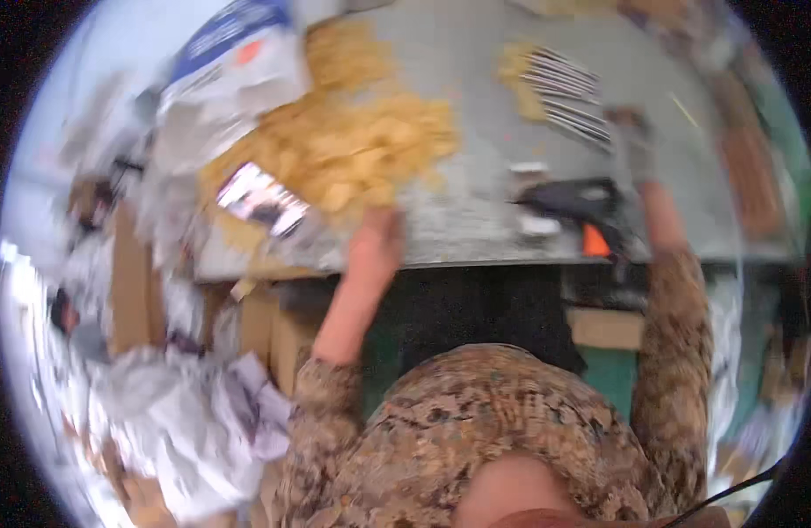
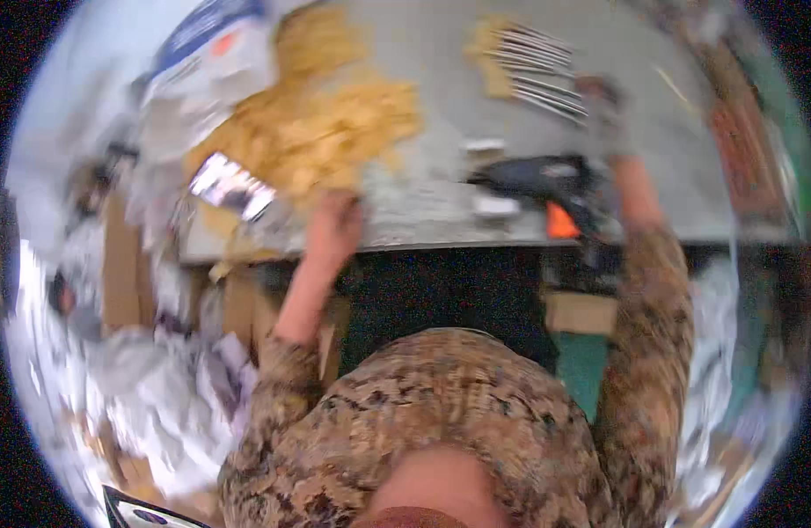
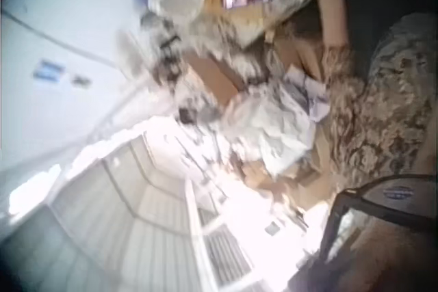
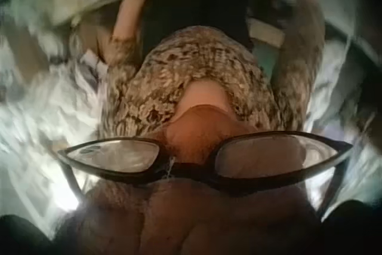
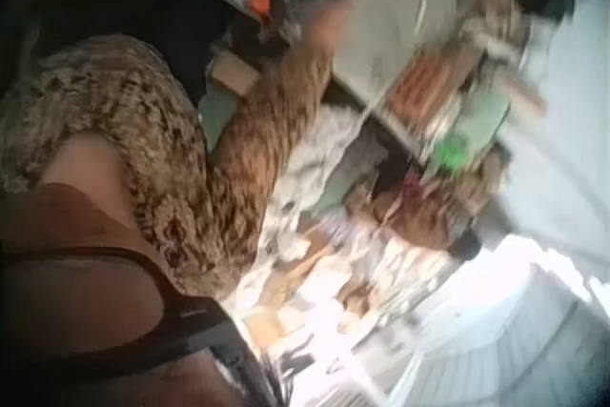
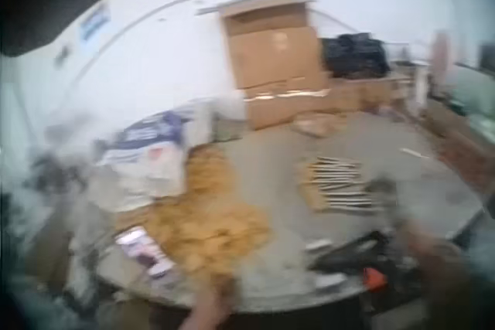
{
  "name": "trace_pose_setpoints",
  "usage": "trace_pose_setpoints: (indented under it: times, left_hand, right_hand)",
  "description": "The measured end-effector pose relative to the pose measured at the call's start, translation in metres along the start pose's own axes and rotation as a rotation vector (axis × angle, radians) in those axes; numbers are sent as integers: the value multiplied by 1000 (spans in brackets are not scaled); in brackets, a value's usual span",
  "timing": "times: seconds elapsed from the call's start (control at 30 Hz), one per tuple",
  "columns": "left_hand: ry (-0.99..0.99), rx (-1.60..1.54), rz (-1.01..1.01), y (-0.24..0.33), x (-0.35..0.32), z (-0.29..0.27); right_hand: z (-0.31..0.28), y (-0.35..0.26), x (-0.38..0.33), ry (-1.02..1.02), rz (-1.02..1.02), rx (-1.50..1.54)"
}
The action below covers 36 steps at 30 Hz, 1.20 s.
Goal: The person attaches pieces of yellow material onto the ends of metal rods using a glue gun and places the assembled rods on the table.
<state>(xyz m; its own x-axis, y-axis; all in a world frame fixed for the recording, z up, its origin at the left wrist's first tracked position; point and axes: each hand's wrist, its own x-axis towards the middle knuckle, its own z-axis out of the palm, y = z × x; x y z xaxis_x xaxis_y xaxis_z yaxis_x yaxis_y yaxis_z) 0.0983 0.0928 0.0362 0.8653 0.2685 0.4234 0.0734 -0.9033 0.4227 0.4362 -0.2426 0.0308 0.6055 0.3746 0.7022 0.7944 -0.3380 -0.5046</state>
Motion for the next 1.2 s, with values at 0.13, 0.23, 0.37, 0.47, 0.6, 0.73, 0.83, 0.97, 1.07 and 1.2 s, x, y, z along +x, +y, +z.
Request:
trace_pose_setpoints:
  times: [0.13, 0.23, 0.37, 0.47, 0.6, 0.73, 0.83, 0.97, 1.07, 1.2]
  left_hand:
    - [14, -15, -104, 27, 15, 0]
    - [76, 10, -146, 23, 17, 2]
    - [95, -27, -169, 24, 21, 5]
    - [233, -155, -17, 21, 19, 10]
    - [42, -6, -4, 26, 18, 8]
    - [63, -142, -119, 39, 26, -2]
    - [44, -106, -147, 37, 32, 4]
    - [-54, -65, -86, 34, 40, 13]
    - [35, -110, -41, 28, 38, 21]
    - [84, -199, 22, 29, 30, 18]
  right_hand:
    - [-40, -9, -21, 115, 454, 563]
    - [-74, -36, -71, 80, 670, 399]
    - [-60, -124, -95, -360, 477, -23]
    - [-56, -157, -87, -565, 548, -362]
    - [-57, -145, -93, -537, 646, -351]
    - [-50, -131, -112, -241, 469, -149]
    - [-53, -127, -114, -298, 430, -182]
    - [-55, -136, -111, -375, 604, -159]
    - [-55, -150, -105, -424, 635, -406]
    - [-54, -160, -98, -442, 626, -385]
